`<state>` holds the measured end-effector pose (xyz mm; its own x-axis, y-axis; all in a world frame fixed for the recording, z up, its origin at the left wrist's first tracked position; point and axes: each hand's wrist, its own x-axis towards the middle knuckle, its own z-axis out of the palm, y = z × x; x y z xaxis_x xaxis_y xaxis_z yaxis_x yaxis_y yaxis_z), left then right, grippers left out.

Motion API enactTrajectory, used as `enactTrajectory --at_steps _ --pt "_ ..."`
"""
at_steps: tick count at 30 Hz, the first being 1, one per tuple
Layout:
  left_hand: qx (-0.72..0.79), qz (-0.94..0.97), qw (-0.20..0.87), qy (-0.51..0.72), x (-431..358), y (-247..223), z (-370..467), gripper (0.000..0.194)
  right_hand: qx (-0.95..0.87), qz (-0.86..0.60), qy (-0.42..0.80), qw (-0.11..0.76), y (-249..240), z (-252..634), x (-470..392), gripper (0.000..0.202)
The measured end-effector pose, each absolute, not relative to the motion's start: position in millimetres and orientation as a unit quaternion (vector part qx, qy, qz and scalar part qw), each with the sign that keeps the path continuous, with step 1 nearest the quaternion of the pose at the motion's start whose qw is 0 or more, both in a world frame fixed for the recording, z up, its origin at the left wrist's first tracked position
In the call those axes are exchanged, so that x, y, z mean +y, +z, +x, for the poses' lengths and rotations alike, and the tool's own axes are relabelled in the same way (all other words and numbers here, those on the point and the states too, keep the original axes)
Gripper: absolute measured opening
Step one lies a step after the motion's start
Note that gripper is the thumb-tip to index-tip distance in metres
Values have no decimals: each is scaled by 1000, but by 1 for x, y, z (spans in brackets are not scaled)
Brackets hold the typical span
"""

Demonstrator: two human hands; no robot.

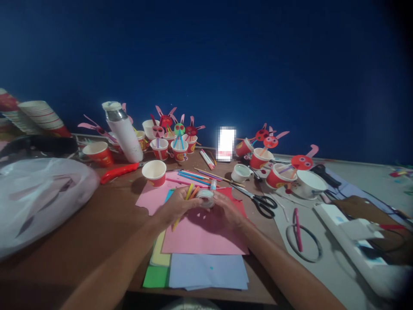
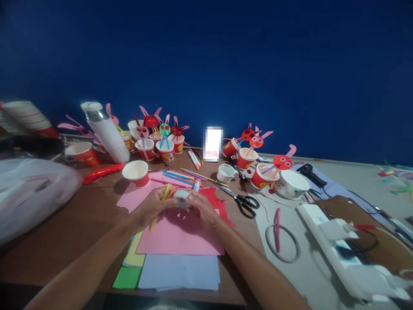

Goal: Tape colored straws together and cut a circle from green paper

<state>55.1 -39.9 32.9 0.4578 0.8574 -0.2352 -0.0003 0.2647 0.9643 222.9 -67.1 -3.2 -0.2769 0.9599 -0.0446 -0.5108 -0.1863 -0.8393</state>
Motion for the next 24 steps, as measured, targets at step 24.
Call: enactTrajectory --at_steps 24 --pt "308 373 828 283 -24 23 44 24 -399 -321 689 513 -10 228 -67 34"
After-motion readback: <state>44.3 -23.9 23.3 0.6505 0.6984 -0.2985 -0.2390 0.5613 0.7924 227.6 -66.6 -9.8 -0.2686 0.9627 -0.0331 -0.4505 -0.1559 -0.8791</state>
